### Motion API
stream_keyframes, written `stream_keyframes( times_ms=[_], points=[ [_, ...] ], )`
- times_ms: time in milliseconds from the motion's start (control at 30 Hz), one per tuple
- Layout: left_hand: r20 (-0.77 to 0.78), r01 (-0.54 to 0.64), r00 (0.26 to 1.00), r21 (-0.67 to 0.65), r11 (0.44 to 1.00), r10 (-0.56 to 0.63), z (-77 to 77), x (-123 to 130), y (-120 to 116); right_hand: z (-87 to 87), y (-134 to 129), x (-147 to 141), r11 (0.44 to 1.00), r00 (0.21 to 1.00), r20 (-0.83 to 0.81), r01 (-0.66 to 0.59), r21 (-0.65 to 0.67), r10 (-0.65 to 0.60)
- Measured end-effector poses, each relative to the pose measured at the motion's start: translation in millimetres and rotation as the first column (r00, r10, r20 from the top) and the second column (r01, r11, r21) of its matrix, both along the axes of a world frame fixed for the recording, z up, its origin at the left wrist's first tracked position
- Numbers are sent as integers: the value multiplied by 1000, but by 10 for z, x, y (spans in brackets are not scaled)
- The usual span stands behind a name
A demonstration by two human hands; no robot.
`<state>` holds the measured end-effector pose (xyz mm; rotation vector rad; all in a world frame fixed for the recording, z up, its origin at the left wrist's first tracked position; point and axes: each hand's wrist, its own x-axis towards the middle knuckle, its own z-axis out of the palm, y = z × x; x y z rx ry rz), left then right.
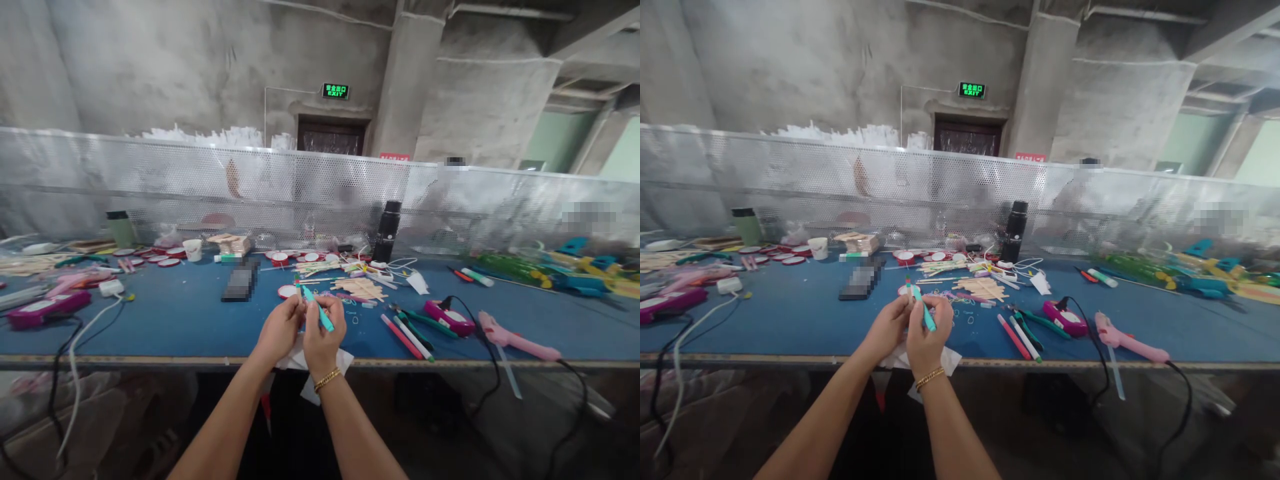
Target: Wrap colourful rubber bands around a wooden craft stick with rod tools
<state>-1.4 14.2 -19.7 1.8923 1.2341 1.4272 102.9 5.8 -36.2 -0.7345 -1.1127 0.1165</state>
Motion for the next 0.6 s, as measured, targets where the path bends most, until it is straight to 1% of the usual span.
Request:
stream_keyframes(
  times_ms=[67,167,267,400,600],
  points=[
    [-14,36,999,2,999,-36,1,-6,0,3,-4,2,1000,1000,3,-10,2,10],
    [-21,57,998,4,998,-57,-3,-16,7,20,-14,6,999,998,43,-38,25,37],
    [-20,48,999,7,999,-48,-14,-19,22,28,-15,6,999,998,52,-35,27,34],
    [-18,43,999,-2,999,-43,-27,-19,35,19,-8,1,1000,1000,-8,-5,8,5],
    [-21,52,998,-1,999,-52,-30,-25,36,25,-16,3,999,999,20,-51,-1,51]
  ],
)
